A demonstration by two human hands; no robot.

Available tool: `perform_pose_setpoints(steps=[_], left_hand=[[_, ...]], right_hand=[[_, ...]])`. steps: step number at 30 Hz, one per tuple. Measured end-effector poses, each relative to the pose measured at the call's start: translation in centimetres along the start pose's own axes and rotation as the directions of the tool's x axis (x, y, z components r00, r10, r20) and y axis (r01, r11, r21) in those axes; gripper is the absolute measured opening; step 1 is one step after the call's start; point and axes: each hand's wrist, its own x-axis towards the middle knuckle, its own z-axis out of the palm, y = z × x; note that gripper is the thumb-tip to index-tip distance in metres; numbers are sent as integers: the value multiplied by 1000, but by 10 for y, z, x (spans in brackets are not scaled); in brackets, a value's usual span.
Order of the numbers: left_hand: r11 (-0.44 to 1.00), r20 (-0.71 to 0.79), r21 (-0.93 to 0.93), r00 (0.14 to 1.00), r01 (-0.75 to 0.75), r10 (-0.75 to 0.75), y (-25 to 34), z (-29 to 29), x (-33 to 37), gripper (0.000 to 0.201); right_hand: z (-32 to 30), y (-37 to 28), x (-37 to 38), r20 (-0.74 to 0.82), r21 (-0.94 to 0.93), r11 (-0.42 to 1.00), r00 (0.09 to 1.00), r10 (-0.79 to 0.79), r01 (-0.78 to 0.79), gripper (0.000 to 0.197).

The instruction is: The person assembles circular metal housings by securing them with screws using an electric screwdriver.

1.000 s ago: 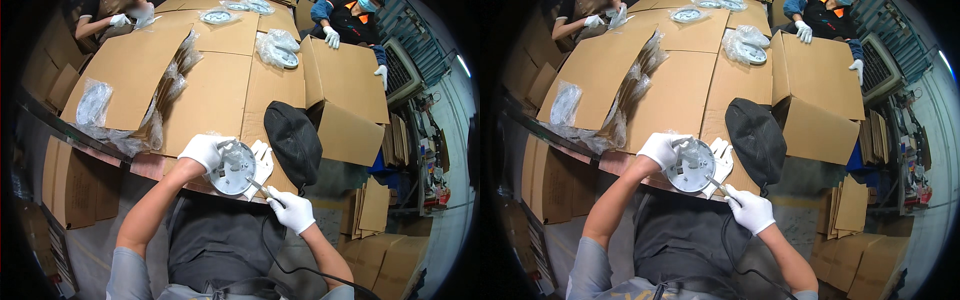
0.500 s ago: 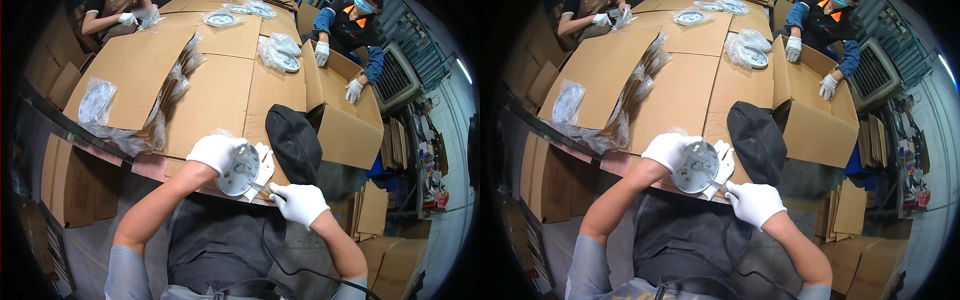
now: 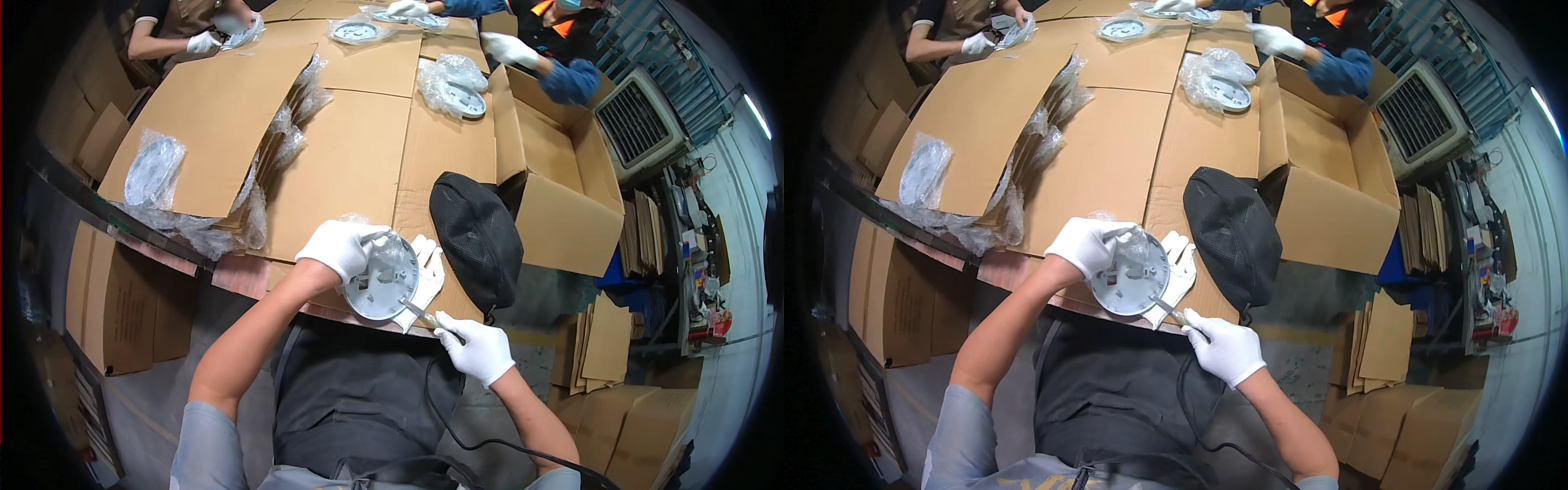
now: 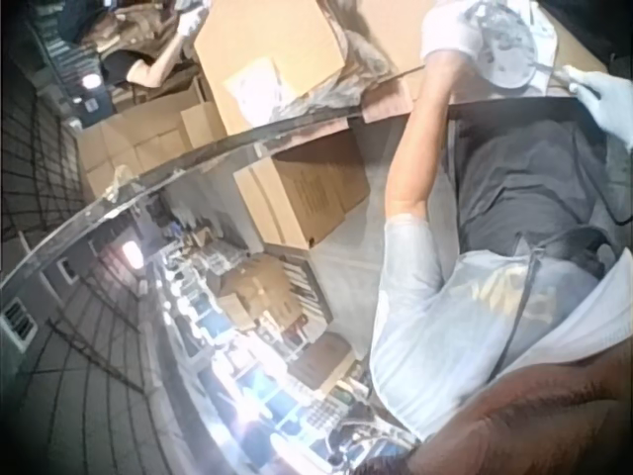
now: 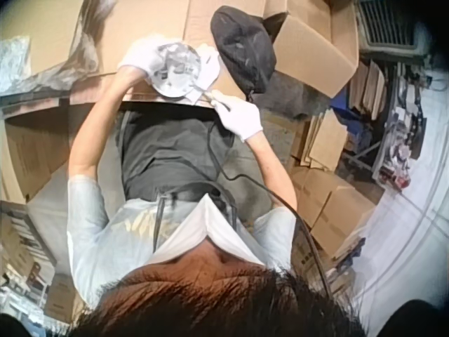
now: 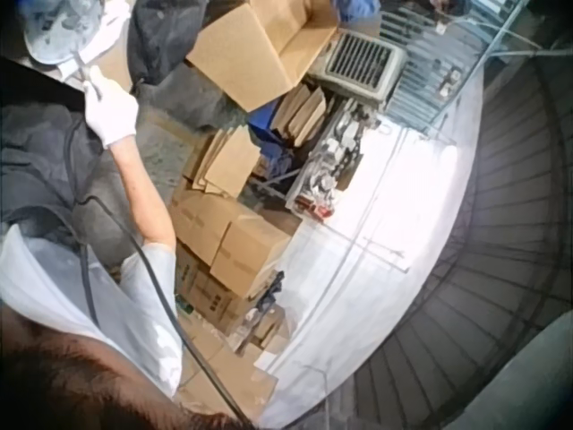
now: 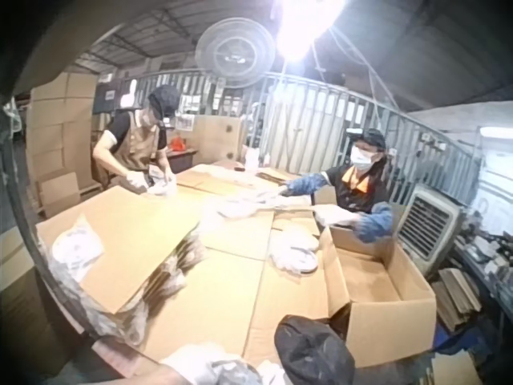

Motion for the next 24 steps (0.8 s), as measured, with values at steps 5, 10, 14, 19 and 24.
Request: perform_pose_setpoints(steps=[5, 10, 14, 19, 24], left_hand=[[923, -466, -357, 829, 144, -310, -13, 43, -31, 22], [700, -574, -713, 539, 40, -616, 20, 82, -80, 9], [802, -601, -576, 583, 158, -547, 21, 107, -113, 13], [867, -709, -497, 567, 18, -419, 27, 100, -97, 24], [984, -814, -179, 563, -11, -141, 11, 107, -102, 11]], right_hand=[[32, 4, -13, -154, 177, 983, 984, 85, -57, 26], [42, 1, -19, -214, 214, 971, 965, 149, -102, 27], [50, -5, -19, -250, 280, 957, 956, 152, -79, 28], [54, -5, -25, -213, 311, 940, 954, 211, -138, 28], [50, -14, -28, -134, 349, 914, 954, 267, -206, 29]])
